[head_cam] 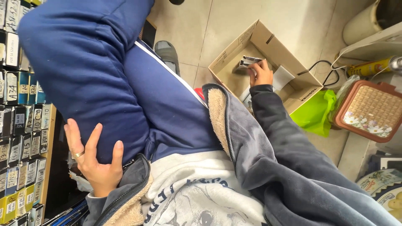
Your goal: Inspecting and organizing mobile phone screen protectors by removing them from their packaging and placing them back.
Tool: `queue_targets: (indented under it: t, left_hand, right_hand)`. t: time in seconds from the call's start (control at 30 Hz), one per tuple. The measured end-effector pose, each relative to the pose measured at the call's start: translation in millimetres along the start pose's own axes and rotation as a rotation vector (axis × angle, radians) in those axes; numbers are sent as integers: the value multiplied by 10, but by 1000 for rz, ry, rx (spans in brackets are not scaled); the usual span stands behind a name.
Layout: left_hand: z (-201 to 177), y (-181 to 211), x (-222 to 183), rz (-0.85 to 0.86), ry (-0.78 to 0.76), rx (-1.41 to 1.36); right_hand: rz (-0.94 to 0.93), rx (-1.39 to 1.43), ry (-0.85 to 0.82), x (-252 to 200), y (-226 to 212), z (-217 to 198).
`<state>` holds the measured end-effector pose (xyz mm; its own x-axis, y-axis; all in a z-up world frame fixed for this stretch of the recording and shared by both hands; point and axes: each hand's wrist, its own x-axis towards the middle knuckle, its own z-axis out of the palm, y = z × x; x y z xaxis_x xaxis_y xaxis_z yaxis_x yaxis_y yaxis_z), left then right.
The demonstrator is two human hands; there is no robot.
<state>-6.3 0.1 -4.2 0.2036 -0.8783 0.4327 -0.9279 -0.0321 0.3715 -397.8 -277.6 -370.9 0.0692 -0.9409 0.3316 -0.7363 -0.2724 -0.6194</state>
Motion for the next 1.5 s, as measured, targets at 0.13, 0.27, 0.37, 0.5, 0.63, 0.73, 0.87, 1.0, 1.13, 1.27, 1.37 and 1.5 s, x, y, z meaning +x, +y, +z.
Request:
queue_targets:
  t: [0.13, 0.27, 0.37, 0.5, 0.63, 0.73, 0.87, 1.0, 1.13, 1.27, 1.37, 1.5]
  left_hand:
    - [-28, 42, 61, 42, 43, -23]
    - [-102, 110, 194, 56, 124, -32]
    - [-232, 196, 404, 77, 194, -96]
    - [-375, 414, 699, 182, 122, -301]
    - [-135, 490, 608, 170, 120, -850]
    - [74, 255, 435, -28, 393, -697]
    - [-135, 418, 492, -278, 335, -777]
    - [-209, 515, 492, -180, 260, -614]
    - [-143, 462, 386, -30, 302, -497]
    - [-141, 465, 335, 9, 366, -518]
    - [-64, 442, 292, 26, 416, -569]
    - [-22, 394, 289, 213, 556, -452]
  right_hand:
    - [-231, -76, 235, 435, -856, -776]
    - [-356, 159, 383, 847, -2015, -1704]
    - [-390, 391, 415, 959, -2862, -2235]
    - [-226, 906, 317, 928, -3583, -2307]
    - [-109, 1056, 56, 606, -4165, -2044]
    - [128, 1165, -226, 425, -4039, -1368]
    - [484, 1403, -675, 371, -3945, -975]
    - [680, 1420, -784, 320, -4091, -1164]
    - [664, 1458, -783, 286, -4025, -1094]
    - [644, 1573, -823, 251, -3933, -948]
    - [619, 1649, -842, 243, -3945, -953]
    - [612, 1777, -935, 217, -4003, -1019]
